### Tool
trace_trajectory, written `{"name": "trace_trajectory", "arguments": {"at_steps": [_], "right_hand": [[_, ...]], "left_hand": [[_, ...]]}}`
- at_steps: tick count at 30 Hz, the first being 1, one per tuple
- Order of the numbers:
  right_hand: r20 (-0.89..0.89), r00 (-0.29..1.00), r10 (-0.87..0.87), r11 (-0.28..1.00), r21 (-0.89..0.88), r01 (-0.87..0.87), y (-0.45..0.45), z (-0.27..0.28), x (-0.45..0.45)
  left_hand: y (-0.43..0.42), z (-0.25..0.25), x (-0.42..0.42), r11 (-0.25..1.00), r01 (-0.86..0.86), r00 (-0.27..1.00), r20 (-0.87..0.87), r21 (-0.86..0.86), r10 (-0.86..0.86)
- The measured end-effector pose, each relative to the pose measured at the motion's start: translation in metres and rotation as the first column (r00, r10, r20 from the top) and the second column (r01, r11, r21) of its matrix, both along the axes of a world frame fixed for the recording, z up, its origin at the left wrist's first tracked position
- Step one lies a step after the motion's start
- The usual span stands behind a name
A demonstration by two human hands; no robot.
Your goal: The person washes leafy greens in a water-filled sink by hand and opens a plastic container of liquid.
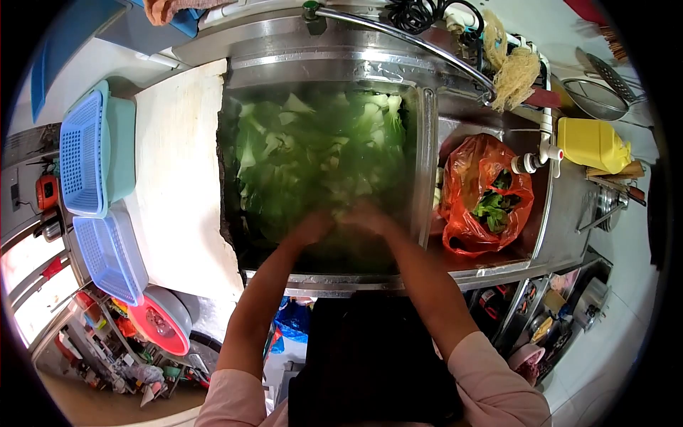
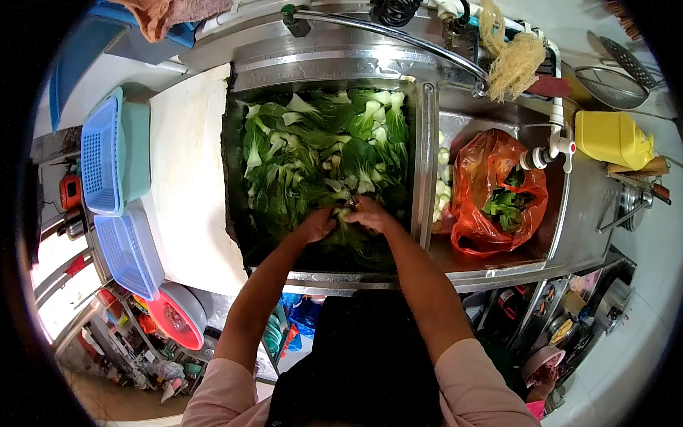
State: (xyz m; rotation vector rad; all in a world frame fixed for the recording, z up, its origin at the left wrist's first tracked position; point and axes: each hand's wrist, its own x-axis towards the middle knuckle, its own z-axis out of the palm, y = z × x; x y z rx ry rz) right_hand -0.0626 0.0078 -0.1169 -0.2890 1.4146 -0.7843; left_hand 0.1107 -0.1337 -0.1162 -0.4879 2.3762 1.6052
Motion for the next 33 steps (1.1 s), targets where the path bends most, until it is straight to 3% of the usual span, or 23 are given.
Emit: {"name": "trace_trajectory", "arguments": {"at_steps": [1,3,6,9,12,14,16,18,21,22,26,29,33], "right_hand": [[-0.026,0.999,0.031,1.0,-0.006,-0.031,-0.003,0.009,-0.001],[-0.097,0.982,0.164,0.986,-0.024,-0.167,-0.011,0.026,-0.013],[-0.156,0.97,0.187,0.959,-0.186,-0.214,0.005,-0.021,-0.004],[-0.187,0.965,0.185,0.97,-0.122,-0.21,-0.005,0.012,-0.003],[-0.071,0.982,0.176,0.982,-0.059,-0.18,-0.009,0.024,-0.001],[-0.105,0.984,0.141,0.982,-0.114,-0.153,0.0,0.0,0.006],[-0.117,0.991,0.064,0.991,-0.113,-0.078,0.006,-0.005,0.01],[-0.114,0.992,-0.052,0.997,-0.063,0.045,0.009,-0.007,0.014],[0.02,0.965,-0.261,0.963,-0.069,0.262,0.012,-0.016,0.023],[0.09,0.96,-0.266,0.964,0.015,0.266,0.009,-0.01,0.018],[0.058,0.988,-0.145,0.989,-0.017,0.147,0.009,-0.028,0.021],[-0.051,0.999,-0.008,0.986,-0.168,-0.001,0.008,-0.048,0.016],[-0.22,0.97,0.104,0.959,-0.237,-0.156,0.006,-0.033,0.005]], "left_hand": [[0.002,0.002,0.0,0.996,0.035,0.998,-0.043,-0.084,-0.038],[0.006,0.012,-0.008,0.999,-0.049,0.994,0.093,-0.014,0.05],[0.002,0.032,-0.021,0.999,0.038,0.942,0.335,-0.014,-0.031],[-0.002,-0.016,-0.007,0.981,0.159,0.933,0.343,-0.112,-0.112],[-0.012,0.013,-0.012,0.996,0.091,0.95,0.298,0.018,-0.093],[-0.015,-0.011,-0.002,0.99,0.143,0.953,0.272,-0.018,-0.133],[-0.014,-0.009,-0.003,0.991,-0.039,0.936,0.352,0.126,-0.008],[-0.008,0.003,-0.009,0.81,-0.471,0.788,0.58,0.35,0.208],[-0.01,0.051,-0.019,0.766,-0.394,0.896,0.4,0.508,0.196],[-0.01,0.068,-0.027,0.697,-0.502,0.838,0.488,0.512,0.246],[-0.002,0.038,-0.021,0.74,-0.416,0.883,0.429,0.529,0.19],[-0.007,0.076,-0.031,0.762,-0.443,0.858,0.47,0.473,0.207],[-0.018,0.075,-0.028,0.812,-0.361,0.88,0.456,0.458,0.134]]}}
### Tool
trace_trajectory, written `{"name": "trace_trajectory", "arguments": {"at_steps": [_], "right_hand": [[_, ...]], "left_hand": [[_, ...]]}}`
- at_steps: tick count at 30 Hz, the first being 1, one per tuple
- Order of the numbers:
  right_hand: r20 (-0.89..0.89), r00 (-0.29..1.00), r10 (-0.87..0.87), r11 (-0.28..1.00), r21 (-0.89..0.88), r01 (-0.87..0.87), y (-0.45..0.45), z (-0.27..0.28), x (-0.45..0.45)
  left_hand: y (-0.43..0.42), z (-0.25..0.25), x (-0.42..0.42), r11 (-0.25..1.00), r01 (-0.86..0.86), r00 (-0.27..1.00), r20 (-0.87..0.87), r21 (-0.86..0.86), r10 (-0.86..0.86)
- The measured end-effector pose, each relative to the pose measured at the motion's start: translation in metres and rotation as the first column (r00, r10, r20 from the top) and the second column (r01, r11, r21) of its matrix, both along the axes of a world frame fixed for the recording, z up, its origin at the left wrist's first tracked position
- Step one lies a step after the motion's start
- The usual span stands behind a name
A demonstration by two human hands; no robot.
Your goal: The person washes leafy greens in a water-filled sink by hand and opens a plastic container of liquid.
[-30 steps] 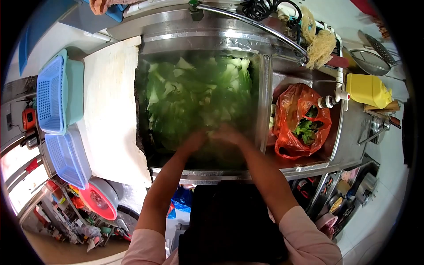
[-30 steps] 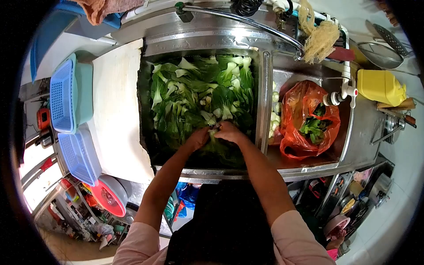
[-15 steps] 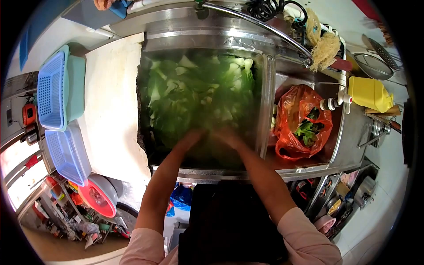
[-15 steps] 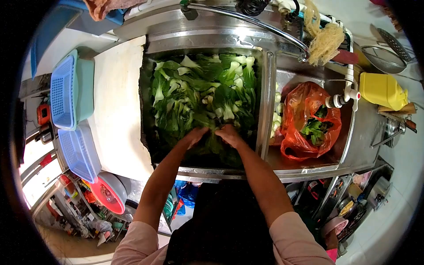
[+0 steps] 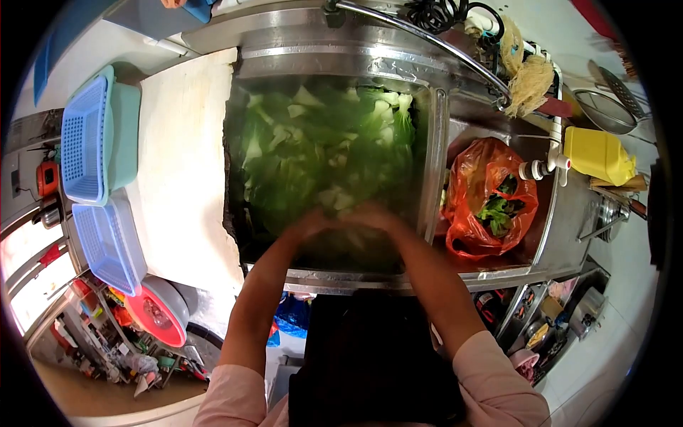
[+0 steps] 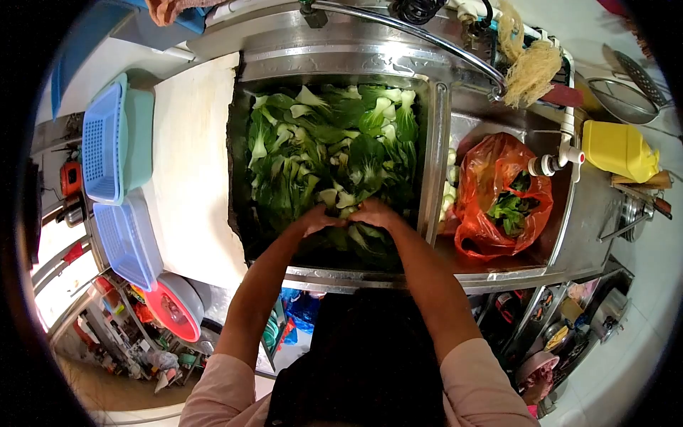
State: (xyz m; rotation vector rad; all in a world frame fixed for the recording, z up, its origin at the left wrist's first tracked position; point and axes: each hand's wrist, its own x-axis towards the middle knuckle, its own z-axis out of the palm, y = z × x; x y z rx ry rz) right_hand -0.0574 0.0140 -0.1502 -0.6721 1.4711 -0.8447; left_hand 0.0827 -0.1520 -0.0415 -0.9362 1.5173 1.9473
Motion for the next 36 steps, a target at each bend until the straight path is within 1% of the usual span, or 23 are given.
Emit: {"name": "trace_trajectory", "arguments": {"at_steps": [3,4,7,8,9,11,13,14,15,16,19,20,21,22,24,25,28,29,30,31,32,34,36], "right_hand": [[-0.212,0.975,0.061,0.998,-0.004,-0.063,0.015,-0.066,0.011],[-0.27,0.96,0.073,0.997,-0.002,-0.077,0.017,-0.074,0.013],[-0.425,0.901,0.087,0.994,-0.025,-0.108,0.02,-0.087,0.014],[-0.478,0.875,0.074,0.993,-0.047,-0.109,0.022,-0.089,0.014],[-0.541,0.84,0.033,0.991,-0.094,-0.1,0.024,-0.098,0.016],[-0.635,0.772,-0.025,0.997,-0.075,-0.029,0.023,-0.087,0.019],[-0.706,0.707,-0.042,0.993,0.05,0.109,0.012,-0.02,0.019],[-0.708,0.702,0.075,0.986,0.159,0.055,0.0,0.022,0.013],[-0.698,0.69,0.192,0.964,0.267,0.002,-0.014,0.067,0.006],[-0.675,0.671,0.307,0.927,0.372,-0.05,-0.021,0.09,0.004],[-0.838,0.545,0.044,0.999,0.047,-0.009,-0.017,0.091,0.01],[-0.698,0.714,0.053,0.997,0.079,0.003,-0.017,0.09,0.01],[-0.526,0.849,0.05,0.994,0.11,0.01,-0.017,0.084,0.008],[-0.33,0.943,0.038,0.99,0.141,0.009,-0.018,0.078,0.007],[-0.023,0.997,-0.08,0.99,0.111,0.082,-0.016,0.067,0.008],[0.133,0.982,-0.134,0.987,0.106,0.121,-0.015,0.062,0.008],[0.018,0.999,-0.033,0.992,0.125,0.031,-0.005,0.038,0.009],[-0.005,0.998,0.062,0.982,0.179,-0.061,-0.002,0.026,0.008],[-0.023,0.987,0.158,0.961,0.234,-0.149,0.004,0.007,0.007],[-0.035,0.967,0.254,0.928,0.29,-0.233,0.006,0.002,0.007],[-0.102,0.967,0.231,0.958,0.199,-0.208,0.008,-0.002,0.008],[-0.225,0.96,0.165,0.986,0.004,-0.168,0.012,-0.006,0.013],[-0.396,0.899,0.185,0.981,0.021,-0.192,0.014,-0.025,0.02]], "left_hand": [[0.0,-0.027,0.012,1.0,0.004,0.999,0.05,-0.022,-0.003],[0.0,-0.034,0.015,0.999,-0.002,0.997,0.072,-0.036,0.005],[0.0,-0.023,0.018,0.995,-0.092,0.989,0.119,0.035,0.087],[0.002,-0.032,0.023,0.996,-0.087,0.988,0.129,0.007,0.085],[0.005,-0.06,0.034,0.996,-0.081,0.987,0.139,-0.023,0.083],[0.013,-0.106,0.052,0.993,-0.1,0.987,0.124,-0.058,0.106],[0.02,-0.138,0.064,0.987,-0.15,0.985,0.073,-0.065,0.154],[0.017,-0.12,0.058,0.986,-0.16,0.985,0.059,-0.037,0.162],[0.012,-0.081,0.044,0.985,-0.171,0.984,0.046,-0.009,0.171],[0.009,-0.052,0.033,0.983,-0.181,0.983,0.032,0.019,0.181],[0.01,-0.042,0.03,0.979,-0.199,0.98,0.033,0.037,0.198],[0.011,-0.04,0.029,0.986,-0.166,0.986,0.038,0.035,0.164],[0.01,-0.04,0.028,0.991,-0.13,0.991,0.04,0.03,0.129],[0.01,-0.04,0.026,0.995,-0.095,0.995,0.043,0.024,0.094],[0.017,-0.038,0.026,0.987,-0.151,0.987,-0.06,-0.052,0.148],[0.021,-0.036,0.025,0.98,-0.182,0.979,-0.113,-0.086,0.172],[0.025,-0.038,0.026,0.954,-0.082,0.992,-0.12,-0.287,0.049],[0.026,-0.047,0.027,0.954,-0.07,0.985,-0.169,-0.293,0.021],[0.029,-0.074,0.036,0.952,-0.06,0.976,-0.217,-0.299,-0.007],[0.029,-0.08,0.036,0.951,-0.049,0.964,-0.265,-0.305,-0.035],[0.029,-0.085,0.038,0.94,0.003,0.963,-0.252,-0.341,-0.095],[0.024,-0.07,0.034,0.905,0.109,0.952,-0.218,-0.411,-0.214],[0.022,-0.058,0.031,0.897,0.123,0.952,-0.204,-0.425,-0.227]]}}
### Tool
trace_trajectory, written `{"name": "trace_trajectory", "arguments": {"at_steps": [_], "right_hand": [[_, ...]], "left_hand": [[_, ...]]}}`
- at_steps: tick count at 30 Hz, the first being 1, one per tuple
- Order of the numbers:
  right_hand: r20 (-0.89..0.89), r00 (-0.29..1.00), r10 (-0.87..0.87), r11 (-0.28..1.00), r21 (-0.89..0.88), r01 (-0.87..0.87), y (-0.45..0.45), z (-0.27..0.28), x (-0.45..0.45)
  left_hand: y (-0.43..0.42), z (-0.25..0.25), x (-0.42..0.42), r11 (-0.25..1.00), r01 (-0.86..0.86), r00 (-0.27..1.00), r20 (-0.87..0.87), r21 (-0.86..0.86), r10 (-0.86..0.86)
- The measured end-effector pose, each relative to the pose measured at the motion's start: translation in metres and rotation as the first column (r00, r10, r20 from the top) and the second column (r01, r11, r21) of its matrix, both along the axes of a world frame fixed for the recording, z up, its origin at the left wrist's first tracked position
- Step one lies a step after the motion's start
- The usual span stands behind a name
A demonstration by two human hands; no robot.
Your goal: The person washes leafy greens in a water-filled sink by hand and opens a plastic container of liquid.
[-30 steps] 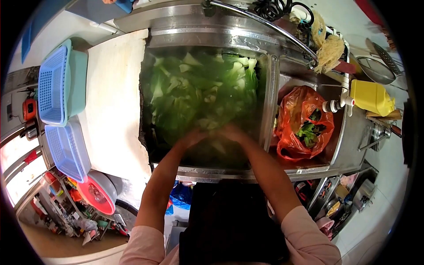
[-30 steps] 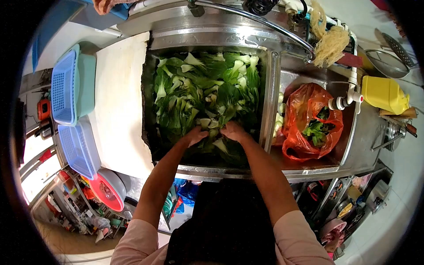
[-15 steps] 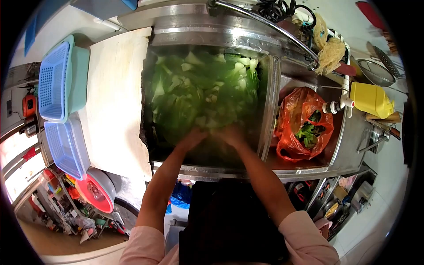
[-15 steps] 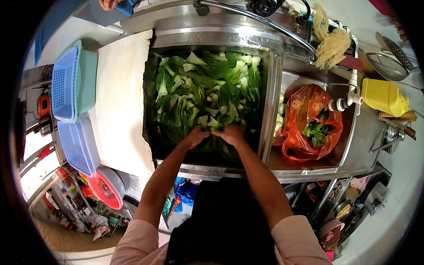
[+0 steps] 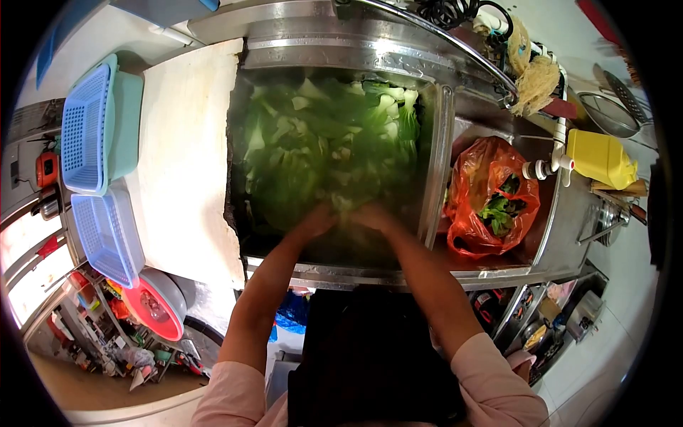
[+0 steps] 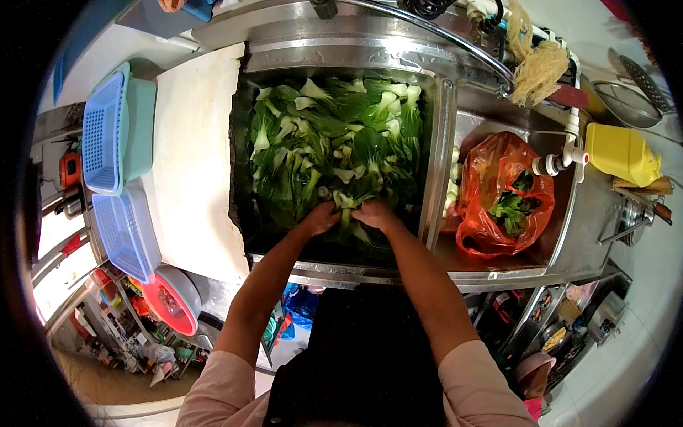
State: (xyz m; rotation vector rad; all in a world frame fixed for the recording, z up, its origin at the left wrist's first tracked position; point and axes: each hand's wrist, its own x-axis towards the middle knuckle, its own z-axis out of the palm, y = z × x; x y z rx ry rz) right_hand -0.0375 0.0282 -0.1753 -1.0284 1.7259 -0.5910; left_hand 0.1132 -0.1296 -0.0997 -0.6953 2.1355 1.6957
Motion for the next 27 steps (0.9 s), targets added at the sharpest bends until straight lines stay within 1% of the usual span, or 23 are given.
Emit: {"name": "trace_trajectory", "arguments": {"at_steps": [1,2,4,5,6,8,9,10,11,12,13,14,15,16,17,18,19,20,21,23,25,26,27], "right_hand": [[-0.09,0.996,0.013,1.0,-0.006,-0.013,0.0,-0.004,0.003],[-0.141,0.988,-0.057,0.991,-0.13,0.039,0.001,-0.007,0.005],[-0.217,0.954,-0.209,0.92,-0.374,0.117,0.002,-0.01,0.009],[-0.174,0.964,-0.199,0.963,-0.219,0.159,0.002,-0.015,0.008],[-0.13,0.972,-0.196,0.98,-0.057,0.19,0.005,-0.034,0.007],[-0.122,0.975,-0.184,0.972,0.127,0.199,0.009,-0.054,0.004],[-0.157,0.973,-0.169,0.97,0.148,0.193,0.01,-0.059,0.004],[-0.194,0.969,-0.155,0.967,0.17,0.189,0.006,-0.049,0.003],[-0.267,0.95,-0.158,0.965,0.16,0.206,0.005,-0.036,0.003],[-0.342,0.926,-0.159,0.964,0.149,0.221,-0.007,0.018,-0.001],[-0.415,0.896,-0.158,0.962,0.138,0.234,-0.018,0.064,-0.003],[-0.444,0.876,-0.189,0.963,0.092,0.255,-0.023,0.079,0.0],[-0.469,0.855,-0.221,0.961,0.046,0.273,-0.026,0.089,0.005],[-0.489,0.834,-0.255,0.957,-0.002,0.291,-0.031,0.103,0.006],[-0.363,0.88,-0.307,0.949,-0.049,0.311,-0.036,0.118,0.003],[-0.244,0.919,-0.31,0.943,0.044,0.33,-0.036,0.104,0.005],[-0.122,0.94,-0.319,0.932,0.14,0.334,-0.032,0.076,0.008],[0.002,0.942,-0.335,0.916,0.234,0.326,-0.031,0.06,0.008],[0.122,0.931,-0.345,0.923,0.226,0.312,-0.032,0.065,0.003],[0.357,0.868,-0.346,0.935,0.207,0.287,-0.035,0.078,-0.008],[0.38,0.886,-0.267,0.943,0.294,0.158,-0.031,0.067,-0.018],[0.393,0.891,-0.226,0.938,0.335,0.09,-0.029,0.063,-0.022],[0.381,0.891,-0.247,0.922,0.376,0.095,-0.027,0.071,-0.026]], "left_hand": [[0.001,-0.001,0.002,1.0,0.005,1.0,0.006,-0.008,-0.005],[0.001,-0.003,0.002,1.0,-0.015,0.999,-0.028,0.018,0.015],[0.004,-0.023,0.007,0.996,-0.054,0.994,-0.094,0.072,0.061],[0.005,-0.03,0.01,0.984,-0.108,0.991,-0.061,0.145,0.118],[0.007,-0.036,0.013,0.963,-0.163,0.985,-0.024,0.216,0.172],[0.004,-0.033,0.014,0.951,-0.193,0.977,-0.038,0.241,0.208],[0.0,-0.022,0.011,0.966,-0.167,0.978,-0.092,0.198,0.188],[-0.001,-0.015,0.01,0.979,-0.157,0.982,-0.086,0.128,0.169],[-0.002,-0.009,0.008,0.988,-0.146,0.986,-0.078,0.058,0.15],[0.001,-0.006,0.006,0.988,-0.146,0.989,-0.011,-0.039,0.146],[0.002,0.001,0.002,0.984,-0.158,0.987,0.026,-0.076,0.161],[0.002,0.009,-0.003,0.979,-0.169,0.982,0.064,-0.112,0.177],[0.002,0.025,-0.01,0.976,-0.196,0.976,0.076,-0.09,0.203],[0.004,0.028,-0.013,0.974,-0.206,0.972,0.094,-0.097,0.215],[0.006,0.031,-0.015,0.971,-0.216,0.967,0.112,-0.104,0.228],[0.009,0.027,-0.017,0.969,-0.207,0.965,0.133,-0.136,0.225],[0.011,0.022,-0.017,0.966,-0.195,0.963,0.155,-0.168,0.222],[0.013,0.019,-0.018,0.966,-0.185,0.963,0.164,-0.18,0.215],[0.015,0.017,-0.017,0.966,-0.175,0.962,0.174,-0.193,0.209],[0.016,0.008,-0.013,0.968,-0.151,0.964,0.189,-0.201,0.189],[0.02,-0.003,-0.006,0.974,-0.125,0.967,0.198,-0.186,0.162],[0.02,-0.009,-0.004,0.978,-0.105,0.975,0.174,-0.181,0.137],[0.018,-0.014,-0.003,0.98,-0.084,0.983,0.148,-0.178,0.111]]}}
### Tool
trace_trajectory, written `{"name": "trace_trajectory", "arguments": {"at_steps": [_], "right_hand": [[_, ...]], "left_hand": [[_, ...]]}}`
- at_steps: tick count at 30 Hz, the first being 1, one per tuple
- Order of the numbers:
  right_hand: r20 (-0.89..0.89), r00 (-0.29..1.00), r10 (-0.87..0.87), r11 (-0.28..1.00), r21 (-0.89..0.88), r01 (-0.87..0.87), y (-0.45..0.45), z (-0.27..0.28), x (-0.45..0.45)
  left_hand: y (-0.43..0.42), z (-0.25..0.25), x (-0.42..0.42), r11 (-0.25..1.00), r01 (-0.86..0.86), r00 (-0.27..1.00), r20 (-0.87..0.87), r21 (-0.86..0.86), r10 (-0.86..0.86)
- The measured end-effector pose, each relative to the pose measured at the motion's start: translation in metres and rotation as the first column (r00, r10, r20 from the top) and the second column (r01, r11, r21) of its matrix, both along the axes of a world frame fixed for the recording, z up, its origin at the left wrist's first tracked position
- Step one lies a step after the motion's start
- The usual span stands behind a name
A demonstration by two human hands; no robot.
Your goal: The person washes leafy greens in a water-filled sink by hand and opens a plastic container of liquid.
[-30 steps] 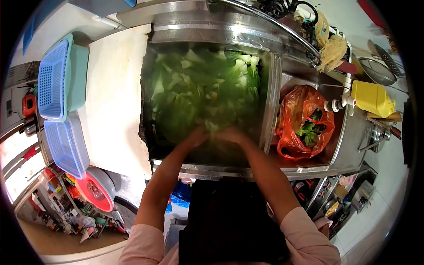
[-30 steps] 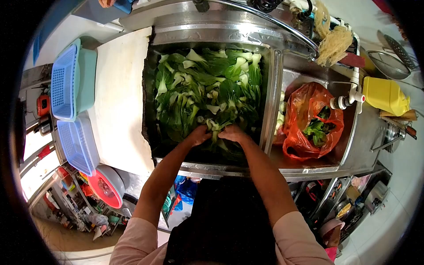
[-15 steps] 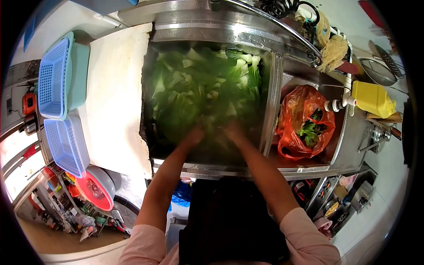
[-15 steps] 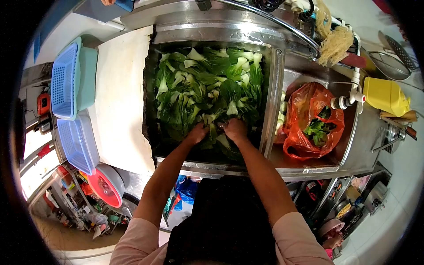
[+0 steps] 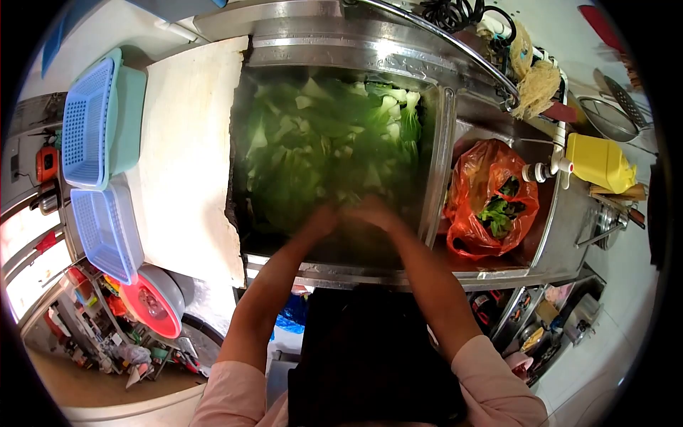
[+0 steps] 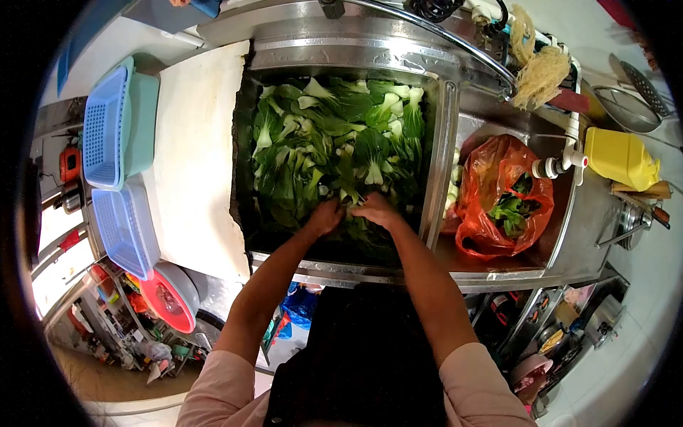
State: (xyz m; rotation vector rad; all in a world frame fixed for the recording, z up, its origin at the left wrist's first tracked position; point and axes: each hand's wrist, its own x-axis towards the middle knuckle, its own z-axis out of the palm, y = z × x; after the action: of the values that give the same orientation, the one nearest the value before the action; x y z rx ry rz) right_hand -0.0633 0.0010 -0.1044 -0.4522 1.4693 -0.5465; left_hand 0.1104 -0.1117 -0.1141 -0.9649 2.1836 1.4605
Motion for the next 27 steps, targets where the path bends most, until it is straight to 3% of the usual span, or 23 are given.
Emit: {"name": "trace_trajectory", "arguments": {"at_steps": [2,4,6,10,13,14,16,18,19,20,21,23,26,27], "right_hand": [[-0.004,1.0,-0.006,0.996,0.088,0.006,0.0,0.024,-0.008],[-0.015,0.999,-0.053,0.984,0.172,0.054,0.003,0.013,-0.008],[-0.038,0.996,-0.081,0.976,0.201,0.087,0.007,0.003,-0.004],[-0.039,0.991,-0.129,0.978,0.158,0.134,0.01,0.017,-0.008],[-0.057,0.973,-0.222,0.966,0.12,0.228,0.013,0.014,0.0],[-0.079,0.963,-0.258,0.959,0.103,0.265,0.017,0.001,0.004],[0.053,0.936,-0.347,0.936,-0.047,0.349,0.033,-0.025,0.009],[0.097,0.906,-0.411,0.905,-0.077,0.419,0.04,-0.039,0.012],[0.07,0.896,-0.439,0.896,-0.037,0.442,0.034,-0.033,0.015],[0.044,0.885,-0.463,0.886,-0.002,0.463,0.028,-0.026,0.014],[0.11,0.9,-0.421,0.906,0.003,0.424,0.023,-0.017,0.009],[0.238,0.91,-0.34,0.938,0.017,0.346,0.021,-0.001,-0.002],[0.063,0.974,-0.218,0.976,-0.002,0.218,0.022,-0.012,0.003],[0.006,0.991,-0.136,0.991,0.001,0.136,0.017,-0.004,0.001]], "left_hand": [[-0.004,-0.003,-0.001,1.0,0.02,0.997,-0.079,-0.016,-0.021],[-0.007,-0.001,-0.003,0.999,0.007,0.983,-0.184,-0.047,-0.016],[-0.013,0.002,-0.002,0.988,-0.02,0.999,-0.028,-0.155,0.016],[-0.018,0.016,-0.01,0.953,-0.181,0.976,0.077,-0.242,0.205],[-0.012,0.09,-0.033,0.936,-0.162,0.986,-0.021,-0.313,0.164],[-0.006,0.092,-0.034,0.885,-0.165,0.986,-0.109,-0.435,0.13],[0.006,0.091,-0.037,0.737,-0.198,0.963,-0.267,-0.646,0.025],[0.021,0.072,-0.037,0.89,-0.27,0.947,-0.267,-0.367,0.177],[0.024,0.068,-0.036,0.928,-0.306,0.936,-0.247,-0.214,0.252],[0.022,0.064,-0.036,0.938,-0.302,0.944,-0.187,-0.172,0.27],[0.015,0.063,-0.037,0.956,-0.294,0.946,-0.139,0.01,0.293],[0.001,0.063,-0.034,0.886,-0.27,0.952,-0.031,0.377,0.303],[-0.011,0.067,-0.028,0.792,-0.148,0.976,-0.043,0.592,0.215],[-0.012,0.056,-0.024,0.801,-0.136,0.979,-0.043,0.583,0.197]]}}
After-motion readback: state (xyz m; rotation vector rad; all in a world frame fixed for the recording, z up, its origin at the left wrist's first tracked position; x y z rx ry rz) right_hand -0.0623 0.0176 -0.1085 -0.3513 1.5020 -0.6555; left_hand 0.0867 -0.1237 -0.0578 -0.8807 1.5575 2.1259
